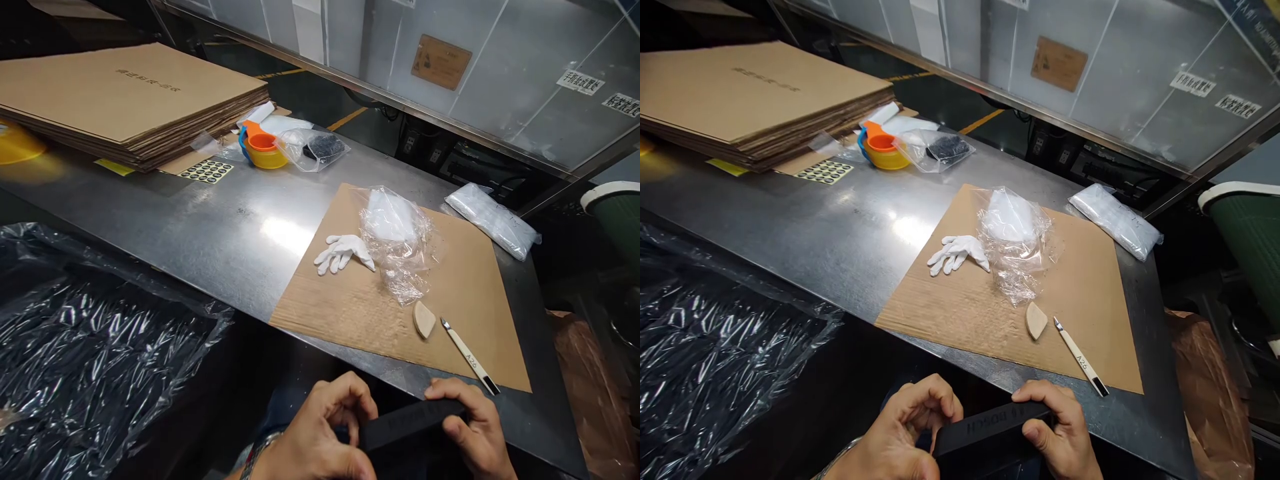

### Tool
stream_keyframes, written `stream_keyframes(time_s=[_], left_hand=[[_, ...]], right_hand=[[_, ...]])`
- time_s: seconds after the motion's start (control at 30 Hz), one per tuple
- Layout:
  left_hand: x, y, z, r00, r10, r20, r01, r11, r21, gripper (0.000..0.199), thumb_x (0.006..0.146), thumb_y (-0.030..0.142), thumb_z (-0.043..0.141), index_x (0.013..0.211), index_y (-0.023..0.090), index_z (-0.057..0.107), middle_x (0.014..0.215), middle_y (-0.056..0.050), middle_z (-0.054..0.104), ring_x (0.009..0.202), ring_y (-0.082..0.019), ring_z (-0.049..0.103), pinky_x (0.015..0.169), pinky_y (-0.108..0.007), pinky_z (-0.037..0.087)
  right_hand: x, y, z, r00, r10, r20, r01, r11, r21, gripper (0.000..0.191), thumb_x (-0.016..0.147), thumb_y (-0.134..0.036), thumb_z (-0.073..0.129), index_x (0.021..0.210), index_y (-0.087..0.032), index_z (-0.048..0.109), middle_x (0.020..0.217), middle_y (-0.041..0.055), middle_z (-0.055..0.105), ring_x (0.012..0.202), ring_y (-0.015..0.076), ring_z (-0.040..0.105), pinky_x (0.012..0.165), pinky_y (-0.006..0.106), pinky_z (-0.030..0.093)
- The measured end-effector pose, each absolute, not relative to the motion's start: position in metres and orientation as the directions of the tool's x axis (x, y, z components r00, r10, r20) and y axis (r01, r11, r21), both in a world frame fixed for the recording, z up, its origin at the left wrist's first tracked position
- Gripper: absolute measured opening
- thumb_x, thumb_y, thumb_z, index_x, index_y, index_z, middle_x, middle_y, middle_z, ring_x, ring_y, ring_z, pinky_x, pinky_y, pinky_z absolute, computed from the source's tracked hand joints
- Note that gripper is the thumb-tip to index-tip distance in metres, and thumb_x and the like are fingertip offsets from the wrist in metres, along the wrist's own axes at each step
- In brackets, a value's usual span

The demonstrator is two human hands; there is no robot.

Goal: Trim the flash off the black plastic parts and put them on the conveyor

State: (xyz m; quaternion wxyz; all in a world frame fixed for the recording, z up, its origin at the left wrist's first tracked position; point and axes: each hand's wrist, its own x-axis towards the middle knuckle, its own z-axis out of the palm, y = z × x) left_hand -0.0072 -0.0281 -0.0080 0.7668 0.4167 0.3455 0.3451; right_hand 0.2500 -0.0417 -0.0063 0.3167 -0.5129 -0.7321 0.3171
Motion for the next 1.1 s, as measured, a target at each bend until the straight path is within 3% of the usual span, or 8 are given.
stream_keyframes(time_s=[0.13,0.3,0.53,0.6,0.7,0.83,1.0,1.1], left_hand=[[-0.008,-0.028,-0.008,0.529,0.815,-0.235,-0.207,0.392,0.896,0.050,0.048,0.049,0.082,0.078,0.016,0.058,0.069,0.003,0.052,0.054,-0.007,0.045,0.050,-0.019,0.037],[-0.006,-0.029,-0.008,0.453,0.867,-0.207,-0.228,0.337,0.914,0.050,0.050,0.047,0.082,0.058,0.016,0.044,0.067,0.001,0.055,0.058,-0.009,0.046,0.054,-0.022,0.036],[-0.005,-0.025,-0.012,0.437,0.876,-0.206,-0.269,0.345,0.899,0.050,0.057,0.048,0.078,0.056,0.017,0.039,0.067,-0.001,0.056,0.060,-0.009,0.046,0.054,-0.022,0.036],[-0.007,-0.023,-0.014,0.445,0.860,-0.251,-0.259,0.392,0.883,0.044,0.060,0.046,0.077,0.063,0.016,0.045,0.071,-0.001,0.056,0.059,-0.009,0.046,0.053,-0.021,0.036],[-0.007,-0.020,-0.020,0.470,0.816,-0.338,-0.198,0.470,0.860,0.044,0.064,0.045,0.074,0.089,0.014,0.057,0.075,-0.001,0.056,0.059,-0.008,0.047,0.052,-0.021,0.038],[0.003,-0.021,-0.039,0.424,0.794,-0.436,-0.187,0.548,0.815,0.058,0.069,0.053,0.067,0.107,0.011,0.059,0.068,0.001,0.049,0.057,-0.010,0.049,0.049,-0.023,0.044],[0.018,-0.013,-0.072,0.171,0.877,-0.450,-0.254,0.480,0.840,0.072,0.070,0.063,0.058,0.117,0.009,0.053,0.054,0.008,0.040,0.042,-0.010,0.049,0.041,-0.022,0.041],[0.022,-0.004,-0.088,0.040,0.913,-0.405,-0.158,0.406,0.900,0.073,0.076,0.065,0.048,0.123,0.010,0.045,0.048,0.009,0.038,0.037,-0.013,0.050,0.040,-0.023,0.040]], right_hand=[[0.250,-0.043,-0.008,-0.244,0.964,0.101,0.564,0.226,-0.794,0.041,0.083,-0.059,0.046,0.093,-0.026,0.067,0.082,0.0041,0.070,0.084,0.0232,0.066,0.066,0.026,0.049],[0.253,-0.043,-0.011,-0.226,0.972,0.061,0.560,0.181,-0.808,0.041,0.083,-0.059,0.046,0.093,-0.026,0.068,0.082,0.0054,0.070,0.084,0.0251,0.065,0.068,0.029,0.048],[0.247,-0.033,-0.010,-0.189,0.982,-0.009,0.540,0.097,-0.836,0.042,0.080,-0.062,0.048,0.089,-0.026,0.068,0.080,0.0042,0.068,0.073,0.0210,0.063,0.063,0.027,0.045],[0.244,-0.026,-0.008,-0.188,0.981,-0.057,0.497,0.045,-0.866,0.040,0.079,-0.061,0.051,0.089,-0.025,0.067,0.078,0.0034,0.067,0.069,0.0187,0.061,0.061,0.025,0.045],[0.237,-0.008,-0.005,-0.170,0.977,-0.126,0.428,-0.042,-0.903,0.040,0.079,-0.058,0.053,0.096,-0.023,0.062,0.078,0.0024,0.063,0.068,0.0161,0.059,0.059,0.024,0.044],[0.220,0.029,-0.005,-0.145,0.962,-0.233,0.557,-0.115,-0.823,0.043,0.088,-0.055,0.039,0.102,-0.018,0.057,0.066,-0.0006,0.056,0.059,0.0131,0.054,0.052,0.022,0.041],[0.208,0.089,-0.007,-0.148,0.980,-0.130,0.706,0.013,-0.708,0.037,0.089,-0.049,0.041,0.095,-0.019,0.061,0.069,0.0002,0.060,0.063,0.0140,0.056,0.060,0.025,0.042],[0.210,0.132,-0.007,-0.104,0.994,-0.031,0.789,0.064,-0.611,0.031,0.093,-0.041,0.039,0.093,-0.018,0.060,0.081,0.0021,0.063,0.074,0.0149,0.059,0.071,0.029,0.044]])
